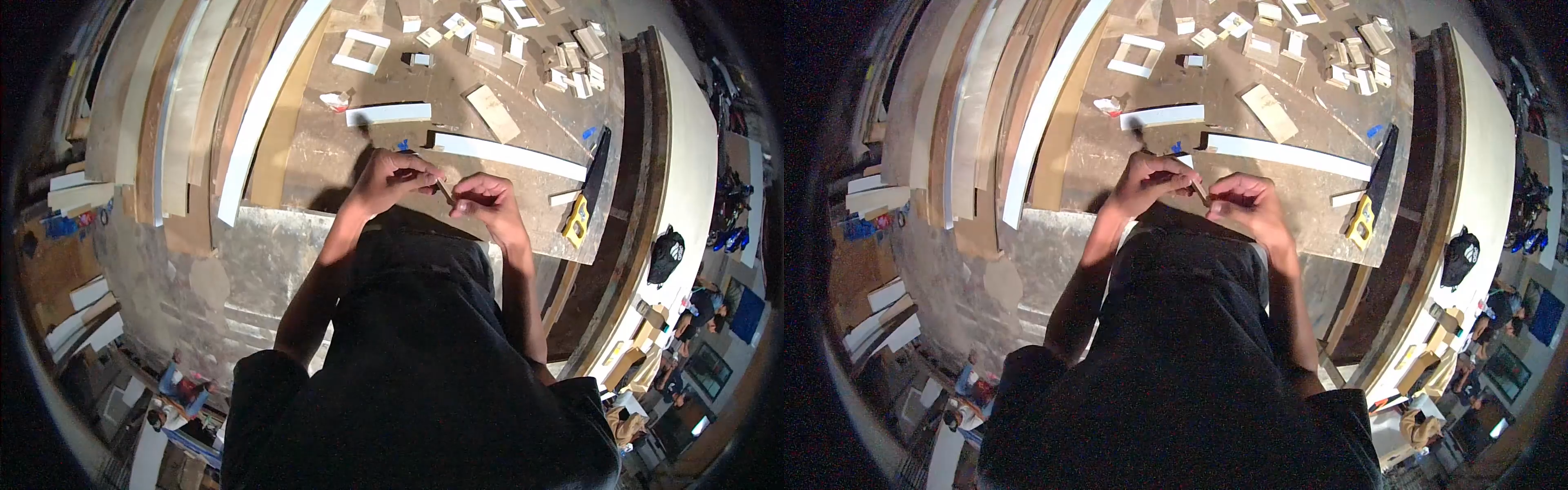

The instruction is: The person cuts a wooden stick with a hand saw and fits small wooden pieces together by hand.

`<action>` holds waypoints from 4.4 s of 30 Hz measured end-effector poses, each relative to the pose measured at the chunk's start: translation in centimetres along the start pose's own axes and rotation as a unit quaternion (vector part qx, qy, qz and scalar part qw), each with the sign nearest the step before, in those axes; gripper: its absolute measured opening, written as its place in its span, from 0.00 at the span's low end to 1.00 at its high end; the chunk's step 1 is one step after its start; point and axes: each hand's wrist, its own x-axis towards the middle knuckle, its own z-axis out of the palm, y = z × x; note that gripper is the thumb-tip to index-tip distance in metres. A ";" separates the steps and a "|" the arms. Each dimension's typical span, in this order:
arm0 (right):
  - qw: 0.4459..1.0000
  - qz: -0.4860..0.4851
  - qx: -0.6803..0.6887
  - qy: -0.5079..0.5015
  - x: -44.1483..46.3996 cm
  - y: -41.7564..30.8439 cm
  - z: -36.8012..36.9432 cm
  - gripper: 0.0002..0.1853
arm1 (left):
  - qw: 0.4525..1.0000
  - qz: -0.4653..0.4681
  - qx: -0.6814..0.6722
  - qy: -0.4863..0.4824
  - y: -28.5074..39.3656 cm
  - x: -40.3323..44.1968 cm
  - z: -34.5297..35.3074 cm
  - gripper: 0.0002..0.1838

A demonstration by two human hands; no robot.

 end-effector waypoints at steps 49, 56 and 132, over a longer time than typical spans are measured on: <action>0.912 -0.048 -0.406 -0.041 11.6 14.4 -6.9 0.29 | 0.891 -0.278 -0.019 0.358 -10.7 -9.5 -9.6 0.14; 0.911 -0.028 -0.409 -0.052 12.4 14.2 -6.8 0.30 | 0.915 -0.249 -0.012 0.317 -12.5 -10.1 -10.2 0.16; 0.846 -0.179 -0.503 0.014 12.0 16.0 -6.6 0.16 | 0.785 0.060 0.599 0.147 -10.4 0.9 -3.4 0.39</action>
